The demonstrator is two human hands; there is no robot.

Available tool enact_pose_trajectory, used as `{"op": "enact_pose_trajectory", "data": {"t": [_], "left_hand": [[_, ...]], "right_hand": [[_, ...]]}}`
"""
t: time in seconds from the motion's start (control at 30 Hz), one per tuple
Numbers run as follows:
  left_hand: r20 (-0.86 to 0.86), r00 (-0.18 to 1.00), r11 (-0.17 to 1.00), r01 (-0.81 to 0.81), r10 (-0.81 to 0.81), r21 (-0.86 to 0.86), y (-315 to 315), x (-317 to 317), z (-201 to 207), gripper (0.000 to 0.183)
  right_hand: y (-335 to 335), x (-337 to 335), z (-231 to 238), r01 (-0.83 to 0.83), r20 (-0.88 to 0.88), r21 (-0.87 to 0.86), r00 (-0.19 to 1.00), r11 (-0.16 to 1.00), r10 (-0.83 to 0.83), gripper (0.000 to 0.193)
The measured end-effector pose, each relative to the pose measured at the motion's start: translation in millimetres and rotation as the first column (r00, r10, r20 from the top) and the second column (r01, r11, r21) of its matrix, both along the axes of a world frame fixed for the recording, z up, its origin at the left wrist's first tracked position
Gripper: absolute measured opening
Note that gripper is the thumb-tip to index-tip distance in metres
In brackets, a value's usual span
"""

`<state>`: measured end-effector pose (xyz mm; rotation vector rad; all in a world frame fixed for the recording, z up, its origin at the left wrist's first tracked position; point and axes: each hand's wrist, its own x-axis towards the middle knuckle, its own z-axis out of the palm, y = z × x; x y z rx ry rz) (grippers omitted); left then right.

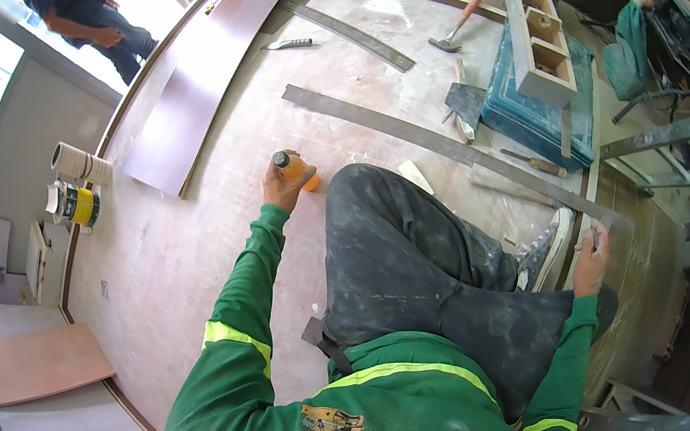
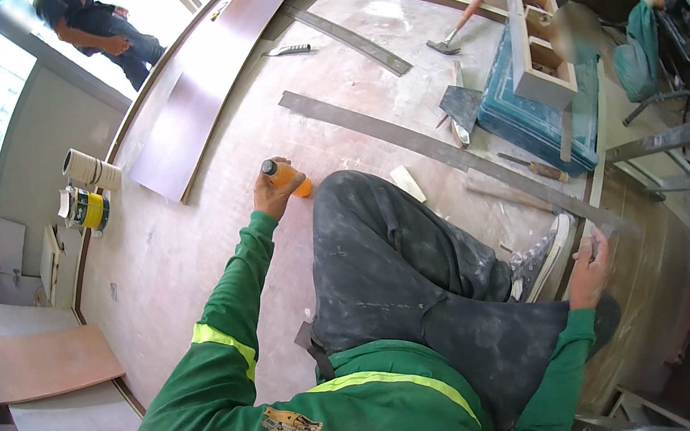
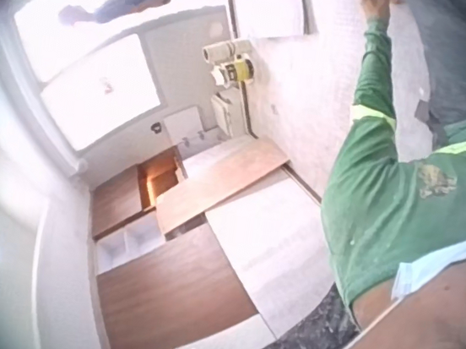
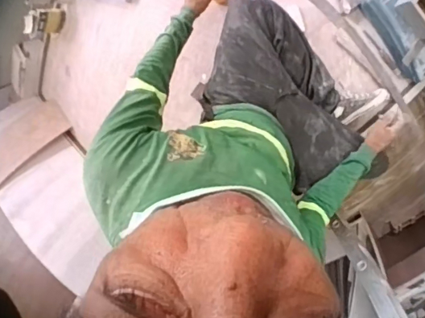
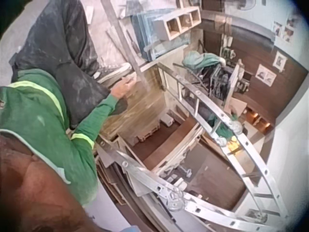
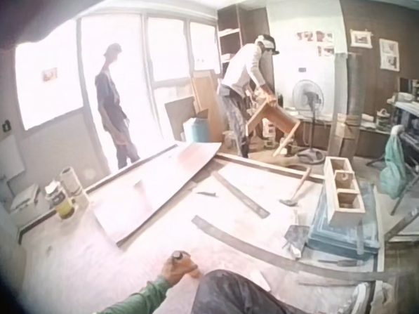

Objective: The person sits on the floor and uses a utility knife to trim and shape small wooden strips. They handle the strips one at a time, scraping the edges and ends to refine their shape.

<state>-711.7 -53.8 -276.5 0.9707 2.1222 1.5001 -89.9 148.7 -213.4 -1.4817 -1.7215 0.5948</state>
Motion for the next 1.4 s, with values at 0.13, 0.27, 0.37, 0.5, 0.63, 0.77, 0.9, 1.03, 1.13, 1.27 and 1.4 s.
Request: {"op": "enact_pose_trajectory", "data": {"t": [0.13, 0.27, 0.37, 0.5, 0.63, 0.77, 0.9, 1.03, 1.13, 1.27, 1.4], "left_hand": [[0.106, 0.994, 0.996, -0.015, 0.007, 0.083, 5.7, 2.6, -9.9, 0.062], [0.143, 0.989, 0.999, -0.042, 0.038, 0.025, 14.7, 6.0, -18.8, 0.068], [0.238, 0.97, 0.998, -0.057, 0.055, 0.001, 19.8, 11.0, -18.4, 0.067], [0.184, 0.98, 0.997, -0.078, 0.079, -0.014, 12.5, 14.2, -49.9, 0.068], [0.211, 0.968, 0.99, -0.14, 0.132, 0.022, 5.8, 19.6, -65.1, 0.078], [0.063, 0.928, 0.925, -0.357, 0.367, -0.129, -6.5, 47.6, -81.7, 0.083], [0.106, 0.921, 0.925, -0.366, 0.376, -0.097, -18.2, 76.4, -82.5, 0.077], [0.322, 0.889, 0.942, -0.333, 0.325, -0.031, -32.8, 88.5, -64.6, 0.057], [0.162, 0.95, 0.954, -0.285, 0.268, 0.091, -26.5, 101.2, -22.1, 0.035], [-0.179, 0.978, 0.97, -0.059, 0.103, 0.235, 18.8, 142.7, 81.8, 0.019], [-0.43, 0.899, 0.945, 0.064, 0.086, 0.322, 28.3, 149.8, 101.0, 0.02]], "right_hand": [[-8.5, -60.6, 8.2, -0.216, -0.086, -0.186, 0.975, 0.959, 0.203, 0.037], [-35.4, -165.0, 43.1, -0.341, -0.188, -0.283, 0.936, 0.896, 0.297, 0.053], [-34.2, -199.7, 45.2, -0.368, -0.137, -0.373, 0.93, 0.852, 0.341, 0.062], [-23.5, -186.3, 2.8, -0.382, 0.03, -0.348, 0.908, 0.856, 0.418, 0.045], [-8.0, -155.4, -13.3, -0.349, 0.083, -0.354, 0.912, 0.868, 0.401, 0.021], [4.4, -120.6, -25.5, -0.285, 0.111, -0.354, 0.933, 0.891, 0.343, 0.023], [14.1, -120.3, -39.7, -0.284, 0.107, -0.313, 0.938, 0.906, 0.331, 0.024], [6.1, -129.2, -41.6, -0.362, 0.1, -0.299, 0.908, 0.883, 0.407, 0.024], [3.5, -132.4, -40.3, -0.402, 0.133, -0.252, 0.887, 0.88, 0.443, 0.024], [-0.7, -128.8, -36.1, -0.336, 0.077, -0.376, 0.917, 0.864, 0.391, 0.026], [-10.6, -116.0, -34.9, -0.301, -0.064, -0.323, 0.953, 0.897, 0.296, 0.024]]}}
